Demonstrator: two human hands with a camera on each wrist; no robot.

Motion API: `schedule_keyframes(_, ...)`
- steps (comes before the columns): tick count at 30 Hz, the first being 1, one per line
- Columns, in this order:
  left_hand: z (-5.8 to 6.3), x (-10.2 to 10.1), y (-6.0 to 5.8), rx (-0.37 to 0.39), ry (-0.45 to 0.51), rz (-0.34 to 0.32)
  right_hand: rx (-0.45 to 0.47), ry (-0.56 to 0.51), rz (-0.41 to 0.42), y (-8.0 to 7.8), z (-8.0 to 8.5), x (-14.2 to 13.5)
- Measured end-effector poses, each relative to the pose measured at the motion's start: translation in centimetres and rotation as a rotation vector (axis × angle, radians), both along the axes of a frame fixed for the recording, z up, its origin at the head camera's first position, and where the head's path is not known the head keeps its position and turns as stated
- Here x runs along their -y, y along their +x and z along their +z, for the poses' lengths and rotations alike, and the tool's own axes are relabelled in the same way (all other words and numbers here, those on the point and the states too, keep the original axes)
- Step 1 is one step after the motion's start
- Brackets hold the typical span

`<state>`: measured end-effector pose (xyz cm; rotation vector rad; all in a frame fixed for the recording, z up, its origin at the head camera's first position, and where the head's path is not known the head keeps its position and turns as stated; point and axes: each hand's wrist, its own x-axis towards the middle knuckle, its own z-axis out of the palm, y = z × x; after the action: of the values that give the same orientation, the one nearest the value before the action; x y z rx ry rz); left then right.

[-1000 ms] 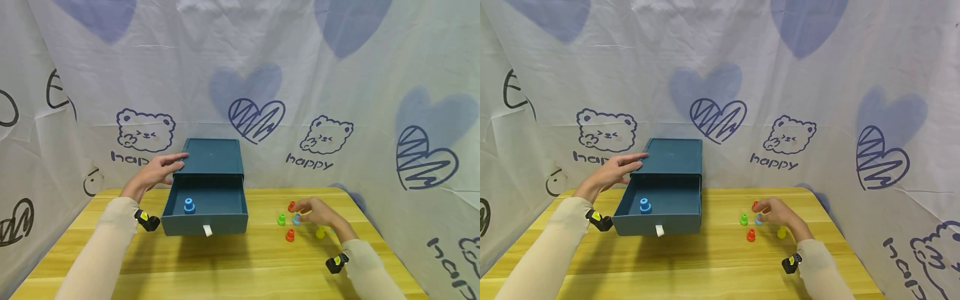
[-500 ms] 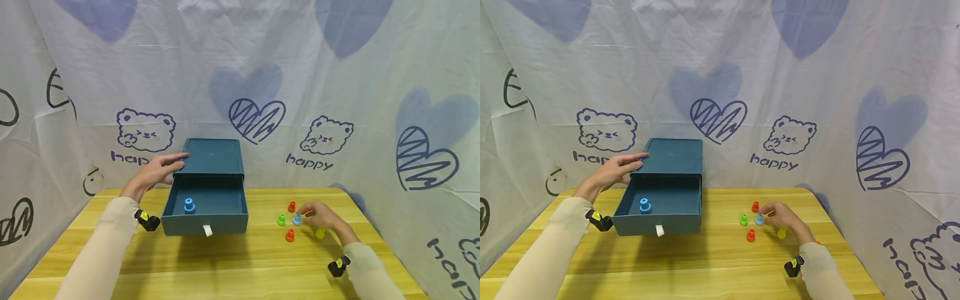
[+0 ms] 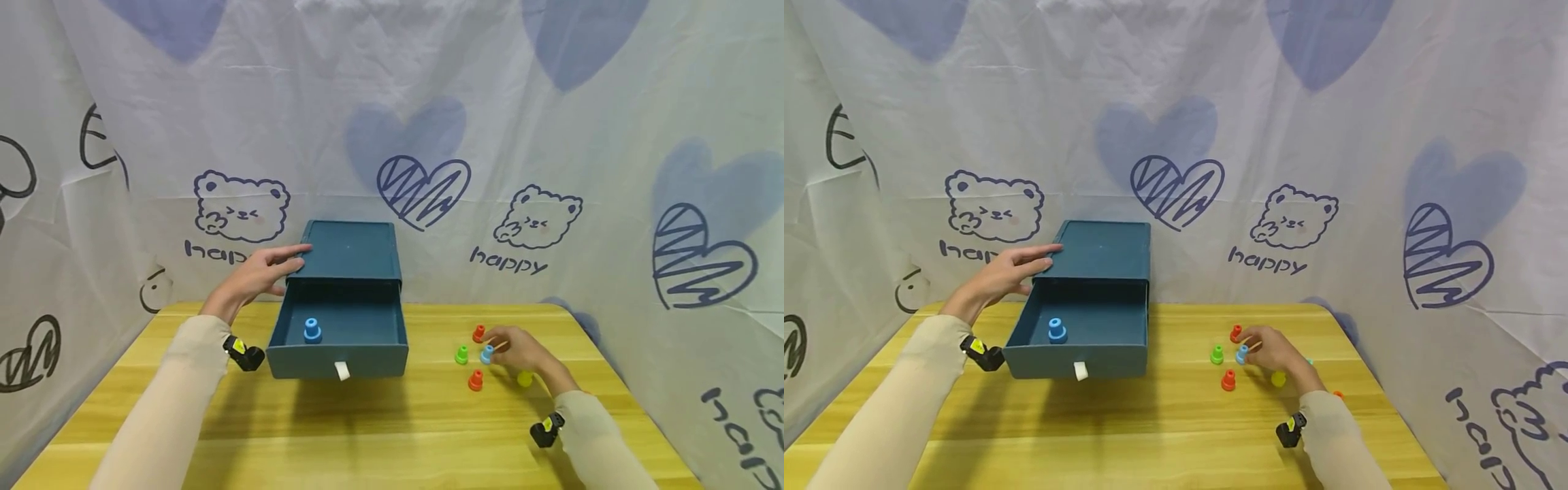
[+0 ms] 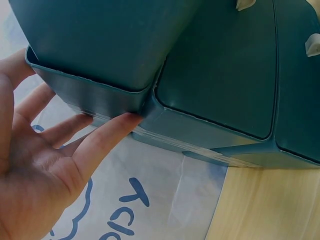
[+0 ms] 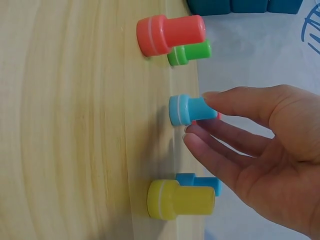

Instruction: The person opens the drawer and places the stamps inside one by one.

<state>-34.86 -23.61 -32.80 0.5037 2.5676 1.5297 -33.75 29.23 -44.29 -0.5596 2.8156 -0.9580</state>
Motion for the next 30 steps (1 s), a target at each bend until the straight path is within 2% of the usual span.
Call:
schedule_keyframes(10, 0.1, -0.1, -0.1, -0.006, -0.002, -0.003, -0.027, 0.025, -0.048, -0.3, -0.6, 0.7)
schedule_keyframes(22, 0.1, 0.0, 0.0, 0.009, 0.003, -0.006, 0.012, 0.031, -0.162, -0.5, -0.8, 1.1)
schedule_keyframes(30, 0.1, 0.0, 0.0, 0.007, 0.004, -0.003, -0.002, 0.027, -0.187, -0.1, -1.0, 1.4)
